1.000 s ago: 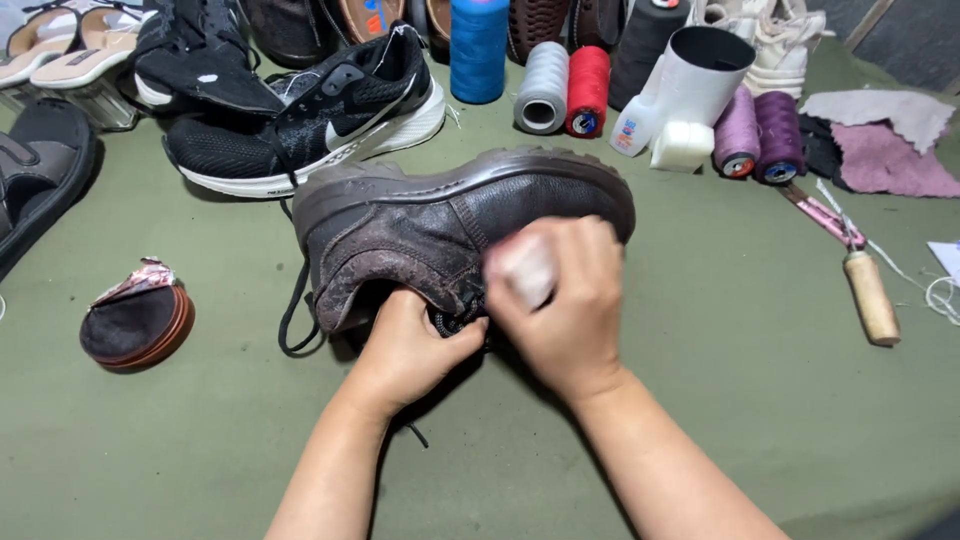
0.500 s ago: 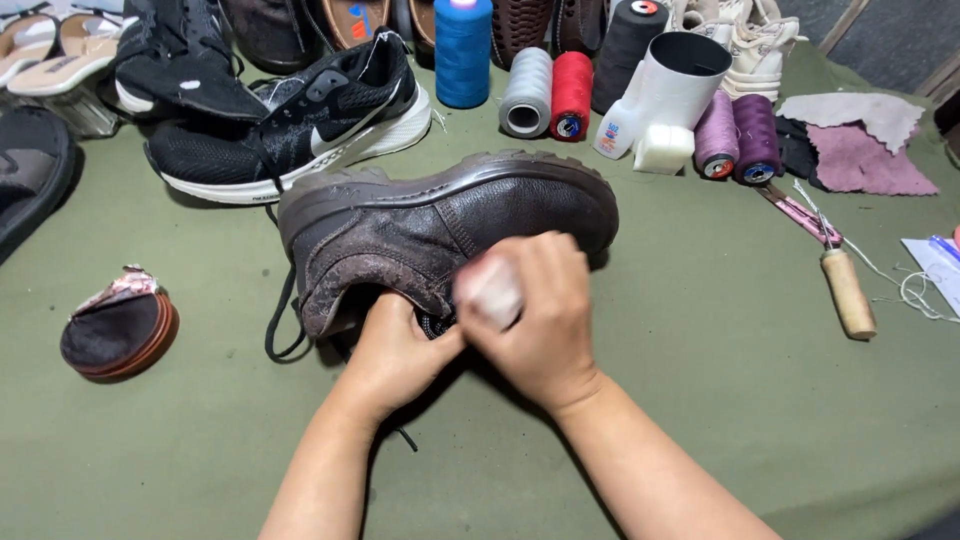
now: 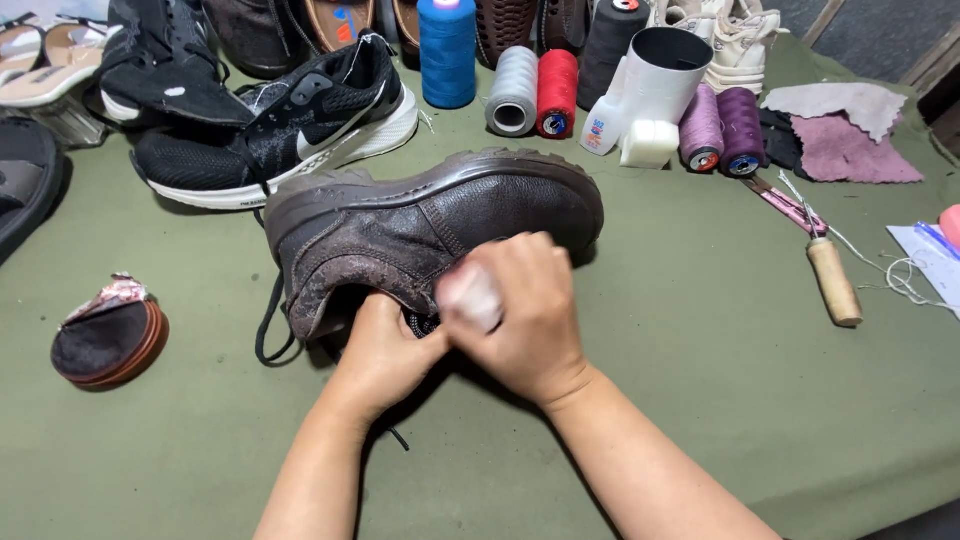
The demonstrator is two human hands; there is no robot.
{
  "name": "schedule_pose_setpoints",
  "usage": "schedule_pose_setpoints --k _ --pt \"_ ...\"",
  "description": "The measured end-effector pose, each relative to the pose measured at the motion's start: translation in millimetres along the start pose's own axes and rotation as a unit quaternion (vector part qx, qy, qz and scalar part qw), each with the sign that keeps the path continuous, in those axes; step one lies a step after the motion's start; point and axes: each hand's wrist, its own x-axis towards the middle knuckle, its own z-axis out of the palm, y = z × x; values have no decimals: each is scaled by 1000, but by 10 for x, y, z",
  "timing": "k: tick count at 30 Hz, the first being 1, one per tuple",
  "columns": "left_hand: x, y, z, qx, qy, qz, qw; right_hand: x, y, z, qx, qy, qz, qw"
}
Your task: Polishing a brown leather boot using a cloth and polish at a workbench.
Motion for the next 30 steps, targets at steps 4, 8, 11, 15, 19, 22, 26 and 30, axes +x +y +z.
schedule_pose_setpoints --k 4,8,11,15,19,22,26,30 --pt "-18 -39 -27 2 5 -5 1000 32 12 -38 -16 37 79 996" --pt "2 -2 -53 11 7 -5 1000 63 16 -54 -10 19 47 999" --pt "-34 52 -31 11 10 -15 1000 11 0 -24 -9 9 42 999" --pt "-5 -15 -17 5 9 -19 1000 68 7 -71 -5 60 83 995" --pt "-81 274 -43 14 10 -21 1000 34 -36 -25 16 -7 -12 1000" --pt "-67 225 -44 8 13 -16 1000 53 -23 -25 7 69 84 994" --pt "-71 259 -41 14 5 -1 1000 76 -53 -52 3 41 30 999" --pt "-141 527 -60 20 -1 0 1000 0 -79 18 -1 -10 -28 1000"
